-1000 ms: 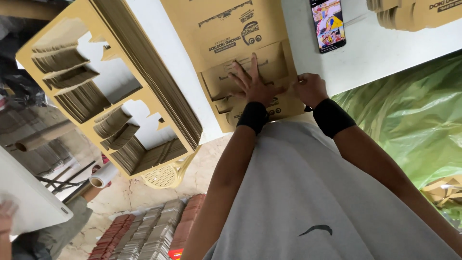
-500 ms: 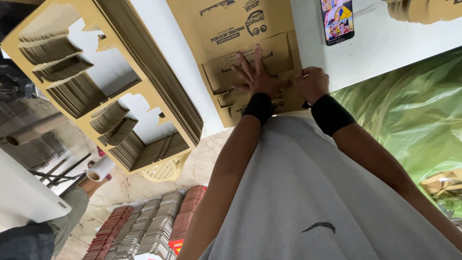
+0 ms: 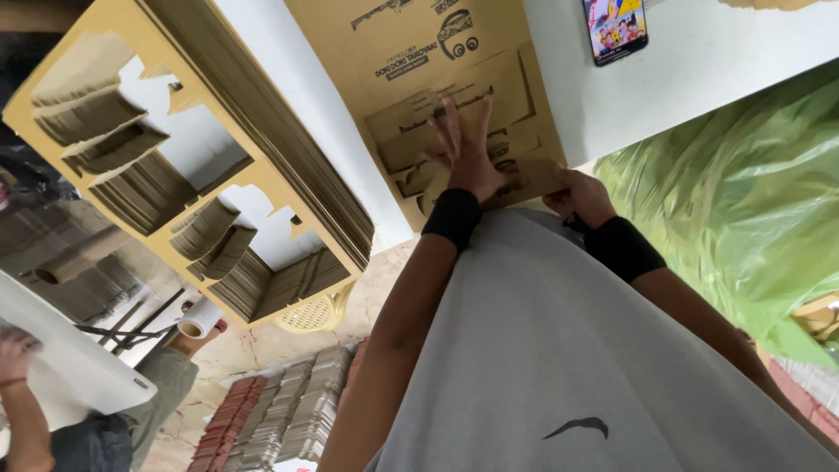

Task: Folding flat cardboard box templates into their 3D shapes and stacking them.

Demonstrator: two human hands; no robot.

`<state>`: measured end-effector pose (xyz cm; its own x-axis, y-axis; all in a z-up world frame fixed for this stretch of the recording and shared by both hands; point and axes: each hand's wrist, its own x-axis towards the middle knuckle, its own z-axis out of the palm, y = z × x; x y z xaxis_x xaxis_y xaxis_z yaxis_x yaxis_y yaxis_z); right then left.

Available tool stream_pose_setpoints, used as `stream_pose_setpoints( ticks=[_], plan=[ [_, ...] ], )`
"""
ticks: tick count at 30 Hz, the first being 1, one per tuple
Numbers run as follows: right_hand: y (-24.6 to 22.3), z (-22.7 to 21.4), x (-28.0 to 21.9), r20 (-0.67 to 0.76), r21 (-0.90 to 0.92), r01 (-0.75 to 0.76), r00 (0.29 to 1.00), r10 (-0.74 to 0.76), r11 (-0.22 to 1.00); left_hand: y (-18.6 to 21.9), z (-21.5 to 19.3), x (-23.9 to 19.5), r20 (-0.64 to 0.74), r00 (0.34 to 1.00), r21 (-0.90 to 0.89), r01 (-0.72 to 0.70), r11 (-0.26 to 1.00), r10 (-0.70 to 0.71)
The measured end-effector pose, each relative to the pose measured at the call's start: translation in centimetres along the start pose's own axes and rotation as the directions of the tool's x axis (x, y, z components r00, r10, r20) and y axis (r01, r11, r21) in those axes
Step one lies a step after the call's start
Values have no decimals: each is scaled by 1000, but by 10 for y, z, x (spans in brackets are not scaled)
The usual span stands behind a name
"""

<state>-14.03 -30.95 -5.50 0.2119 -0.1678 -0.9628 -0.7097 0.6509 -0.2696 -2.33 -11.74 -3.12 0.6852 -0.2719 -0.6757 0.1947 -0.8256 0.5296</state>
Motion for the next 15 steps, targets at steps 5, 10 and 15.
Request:
stream_pose_setpoints(
  ticks=[5, 10, 15],
  plan=[
    [-2, 45, -51, -89, 64, -37, 995, 42, 997, 14, -14, -5, 161, 984, 66, 61, 996, -70],
    [25, 51, -23, -245, 117, -4, 969, 33, 993, 11, -8, 0, 194, 977, 113, 68, 991, -89],
    [37, 55, 2, -314, 145, 45, 949, 3, 988, 0, 8, 5, 122, 988, 165, 75, 983, -96]
  ],
)
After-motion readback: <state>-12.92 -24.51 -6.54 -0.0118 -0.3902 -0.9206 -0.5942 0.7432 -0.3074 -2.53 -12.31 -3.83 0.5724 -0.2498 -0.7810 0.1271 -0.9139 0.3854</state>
